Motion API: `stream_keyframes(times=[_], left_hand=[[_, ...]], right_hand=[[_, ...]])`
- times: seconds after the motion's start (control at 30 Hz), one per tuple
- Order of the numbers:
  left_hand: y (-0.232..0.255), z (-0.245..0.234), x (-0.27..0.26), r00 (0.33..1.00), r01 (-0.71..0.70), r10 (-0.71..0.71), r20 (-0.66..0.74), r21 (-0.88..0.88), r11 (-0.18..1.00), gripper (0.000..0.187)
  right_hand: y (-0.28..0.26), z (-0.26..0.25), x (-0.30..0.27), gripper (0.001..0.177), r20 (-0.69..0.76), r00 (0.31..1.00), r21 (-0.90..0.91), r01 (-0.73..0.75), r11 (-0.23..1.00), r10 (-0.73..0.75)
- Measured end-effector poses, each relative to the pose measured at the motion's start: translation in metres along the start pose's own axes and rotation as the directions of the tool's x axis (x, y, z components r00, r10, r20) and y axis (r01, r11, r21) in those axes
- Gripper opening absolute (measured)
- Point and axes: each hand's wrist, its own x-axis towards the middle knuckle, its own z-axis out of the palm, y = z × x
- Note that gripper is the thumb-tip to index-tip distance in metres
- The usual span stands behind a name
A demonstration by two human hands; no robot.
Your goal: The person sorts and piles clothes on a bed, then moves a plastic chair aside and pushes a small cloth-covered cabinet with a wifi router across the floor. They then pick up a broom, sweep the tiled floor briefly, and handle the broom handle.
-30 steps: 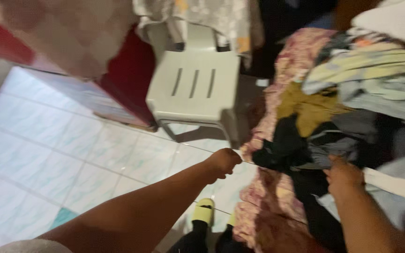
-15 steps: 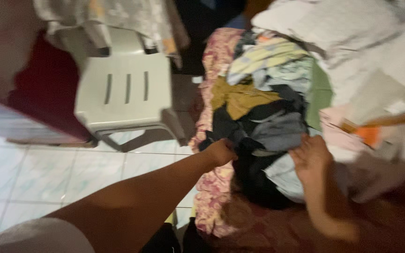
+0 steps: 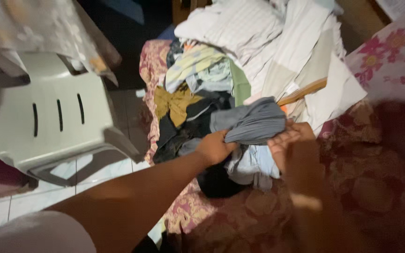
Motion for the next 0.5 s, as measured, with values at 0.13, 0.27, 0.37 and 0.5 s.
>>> stream_keyframes(times=[0.13,0.27,0.37,0.5], left_hand=[[0.034,-0.023,-0.003,0.992,-0.095,0.094,-0.085,0.0,0.996,0.062],[0.034,-0.032,-0.006,0.967,-0.255,0.253,-0.033,-0.099,0.962,0.072],[0.015,-0.035,-0.006,0.982,-0.179,0.175,0.071,0.048,0.983,0.066],[0.001,-0.053,-0.002,0.996,-0.051,0.063,-0.069,0.159,0.986,0.052]], right_hand=[[-0.019,0.015,-0.005,0.032,0.006,0.981,-0.264,0.191,0.946,-0.196],[-0.041,0.042,0.008,0.015,0.001,0.995,0.473,0.085,0.877,-0.098],[-0.045,0.047,0.017,0.017,-0.007,0.994,0.467,0.099,0.879,-0.108],[-0.031,0.039,0.007,0.025,-0.033,0.99,-0.289,0.121,0.95,-0.136]])
